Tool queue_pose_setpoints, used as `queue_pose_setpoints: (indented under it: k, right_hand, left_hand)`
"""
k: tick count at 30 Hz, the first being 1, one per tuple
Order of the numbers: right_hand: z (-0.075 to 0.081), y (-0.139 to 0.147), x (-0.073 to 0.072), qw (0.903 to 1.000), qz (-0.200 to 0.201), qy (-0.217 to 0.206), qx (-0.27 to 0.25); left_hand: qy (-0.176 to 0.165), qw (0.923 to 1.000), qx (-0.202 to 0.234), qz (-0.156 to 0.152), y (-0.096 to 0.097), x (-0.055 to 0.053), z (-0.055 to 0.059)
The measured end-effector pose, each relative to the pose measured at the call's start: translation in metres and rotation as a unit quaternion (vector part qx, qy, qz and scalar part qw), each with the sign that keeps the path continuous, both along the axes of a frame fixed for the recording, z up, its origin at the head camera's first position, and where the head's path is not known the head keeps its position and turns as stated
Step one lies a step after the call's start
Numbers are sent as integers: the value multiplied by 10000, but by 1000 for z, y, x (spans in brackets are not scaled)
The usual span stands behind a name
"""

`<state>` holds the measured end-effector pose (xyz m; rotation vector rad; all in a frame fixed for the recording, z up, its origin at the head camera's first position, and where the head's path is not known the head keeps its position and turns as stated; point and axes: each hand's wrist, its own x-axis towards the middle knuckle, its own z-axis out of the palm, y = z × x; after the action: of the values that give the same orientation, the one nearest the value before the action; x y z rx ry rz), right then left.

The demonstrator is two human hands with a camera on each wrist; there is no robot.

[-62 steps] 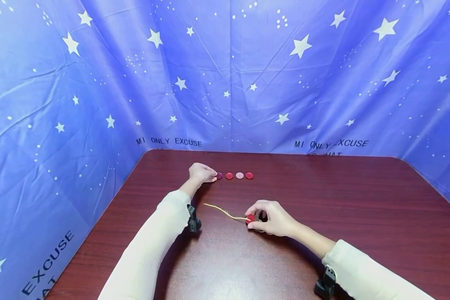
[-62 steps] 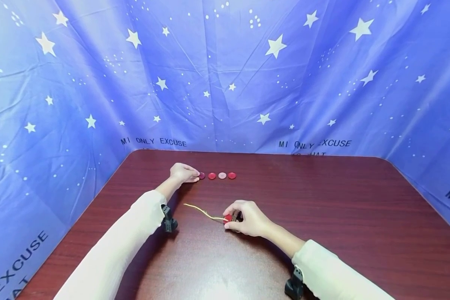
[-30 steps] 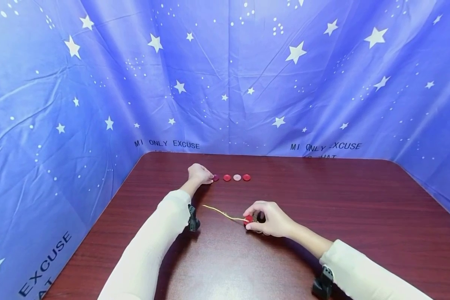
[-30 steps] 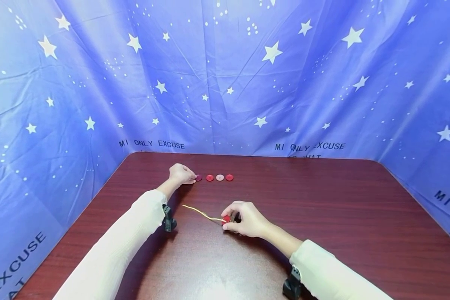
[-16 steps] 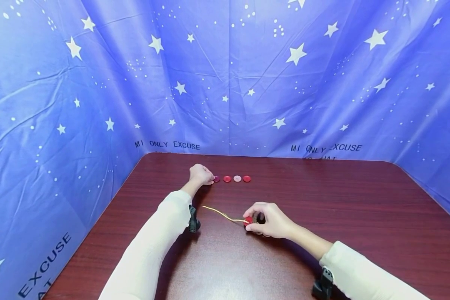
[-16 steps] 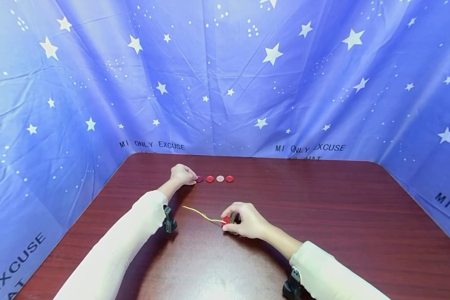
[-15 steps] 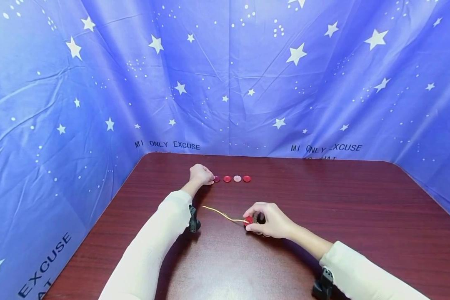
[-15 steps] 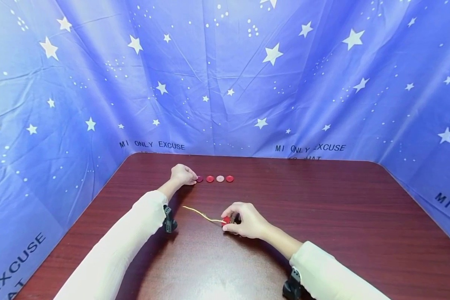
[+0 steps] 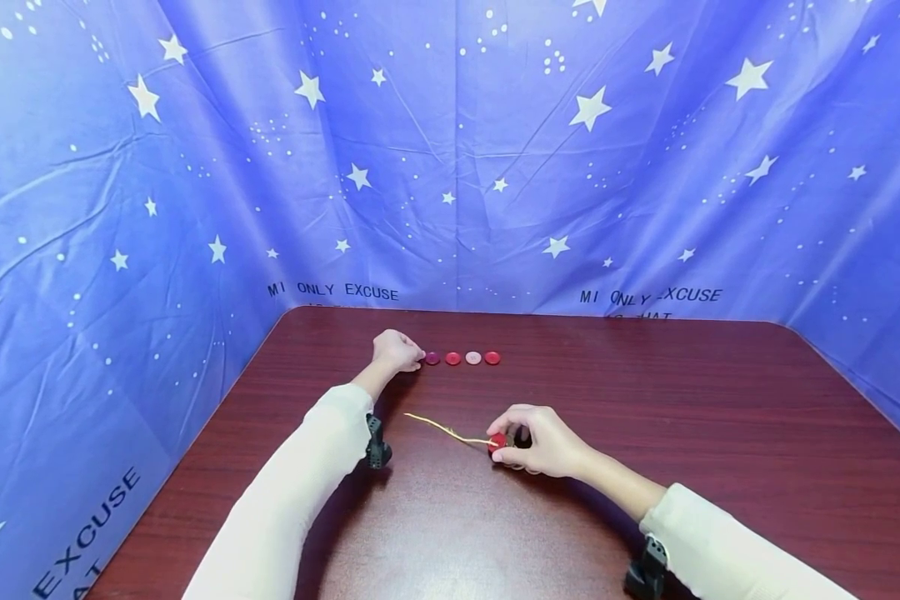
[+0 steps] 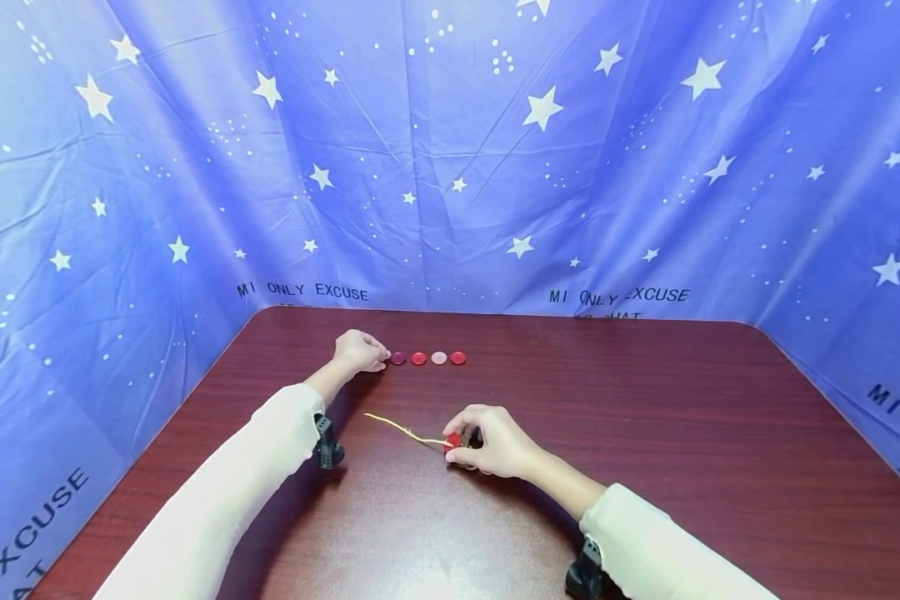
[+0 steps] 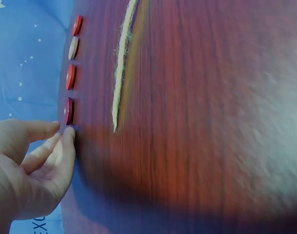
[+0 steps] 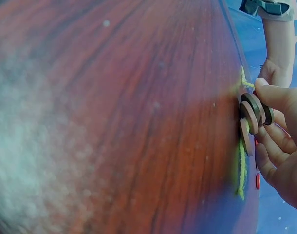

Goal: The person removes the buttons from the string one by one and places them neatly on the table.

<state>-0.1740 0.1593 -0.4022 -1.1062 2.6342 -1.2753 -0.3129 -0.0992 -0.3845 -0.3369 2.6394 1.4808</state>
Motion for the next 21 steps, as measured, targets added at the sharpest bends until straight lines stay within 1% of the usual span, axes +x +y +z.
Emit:
queue_pose_setpoints:
  k: [2,4,7,9,10,13,15,18,21]
  right_hand:
    - [-1,0,0,10000,-4,-15,-17]
    - [-1,0,0,10000,-10,-5,-25]
    - [0,0,0,10000,-8,-39,-68]
    - [1,-1,0,9999,-15,-61,-93]
    - [1,-1,0,9999,-16,-83,-113]
    - [1,-2,0,9999,-49,-65,-111]
    - [0,-2,0,10000,-44,8,-73]
    - [-2,-3,0,9997,-2,235,24]
    - [-3,-3,0,9984,66,552,134]
  left_hand:
    - [31,10000,-47,27,-3,5,1]
    - [85,9998,-198,10,-5,11,4]
    - [277,9977,-611,-112,-9,22,7]
    - [443,9944,-929,-257,-11,31,9]
    - [512,9930,-1014,-332,-12,35,10]
    - [669,9898,-1145,-525,-13,46,12]
    - [688,9890,-1150,-618,-13,52,12]
    - [673,9884,-1139,-750,-13,62,10]
    - [656,9877,-1101,-894,-13,70,10]
